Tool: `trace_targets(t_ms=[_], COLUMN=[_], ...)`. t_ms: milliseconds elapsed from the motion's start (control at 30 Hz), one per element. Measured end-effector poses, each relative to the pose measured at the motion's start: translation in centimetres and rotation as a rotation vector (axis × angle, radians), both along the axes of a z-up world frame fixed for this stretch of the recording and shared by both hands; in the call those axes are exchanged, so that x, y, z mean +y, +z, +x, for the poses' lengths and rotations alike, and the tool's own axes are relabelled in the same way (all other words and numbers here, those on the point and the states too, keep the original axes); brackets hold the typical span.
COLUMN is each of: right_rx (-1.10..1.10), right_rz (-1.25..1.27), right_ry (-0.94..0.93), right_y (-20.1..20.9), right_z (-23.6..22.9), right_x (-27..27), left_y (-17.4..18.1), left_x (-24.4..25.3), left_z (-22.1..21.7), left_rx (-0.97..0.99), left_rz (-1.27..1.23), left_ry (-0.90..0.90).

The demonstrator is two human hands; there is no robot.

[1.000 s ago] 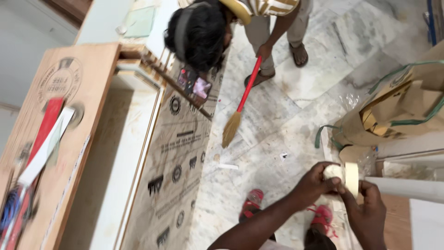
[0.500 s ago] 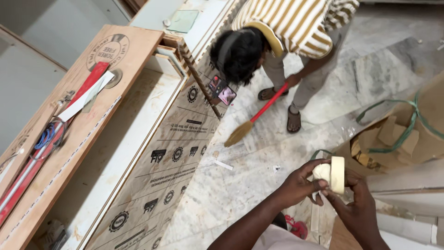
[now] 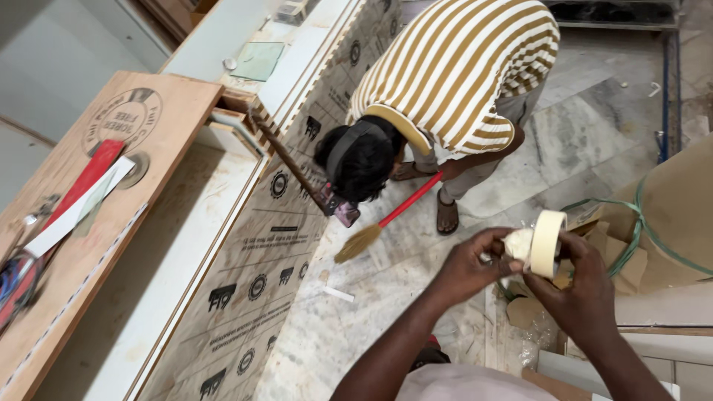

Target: The person applies a white adhesive substance to the edges of a wooden furniture frame using their hands. They smooth the adhesive along the seams and corners of the structure while sitting on the floor.

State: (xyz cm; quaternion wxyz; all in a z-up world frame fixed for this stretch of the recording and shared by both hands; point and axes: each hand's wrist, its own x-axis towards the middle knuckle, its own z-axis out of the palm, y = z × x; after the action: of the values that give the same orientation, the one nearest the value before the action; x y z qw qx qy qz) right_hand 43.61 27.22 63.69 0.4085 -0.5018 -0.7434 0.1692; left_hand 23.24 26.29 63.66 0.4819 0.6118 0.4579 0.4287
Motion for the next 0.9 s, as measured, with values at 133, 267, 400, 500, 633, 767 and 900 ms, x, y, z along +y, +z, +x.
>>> trace_targets(t_ms=[133,267,400,500,633,767,900], right_rx=[-0.084,0.062,0.152,0.153,0.227,0.647,1.032], right_rz=[0.130,0.043,-0.034,-0.036,-0.055,-0.514,-0.406], right_ry=[0.025,0.066,0.172,0.199,0.230,0.082,0.272], right_y=[2.8,5.1,6.7,6.7,5.8,4.6,3.1], right_z=[-0.5,-1.7,-2.7,-3.4,-4.0,-3.4,-3.0], right_x=[4.4,7.7,10.9,13.3,17.7,24.0,33.0], left_y=[2.1,4.1,5.5,5.7,4.7,2.5,1.0], left_x=[5.1,9.0,11.2,13.1,17.3,23.7,31.0], left_z=[-1.9,-2.5,-3.2,-3.9,-3.7,-3.9,-3.4], left_rx=[-0.124,-0.453,-0.565,-0.663,-0.591,-0.713,-0.736], left_rz=[-0.017,-0.115,-0.160,-0.185,-0.183,-0.185,-0.132], left_ry=[-0.115,-0.180,-0.167,-0.192,-0.071,-0.008,0.029])
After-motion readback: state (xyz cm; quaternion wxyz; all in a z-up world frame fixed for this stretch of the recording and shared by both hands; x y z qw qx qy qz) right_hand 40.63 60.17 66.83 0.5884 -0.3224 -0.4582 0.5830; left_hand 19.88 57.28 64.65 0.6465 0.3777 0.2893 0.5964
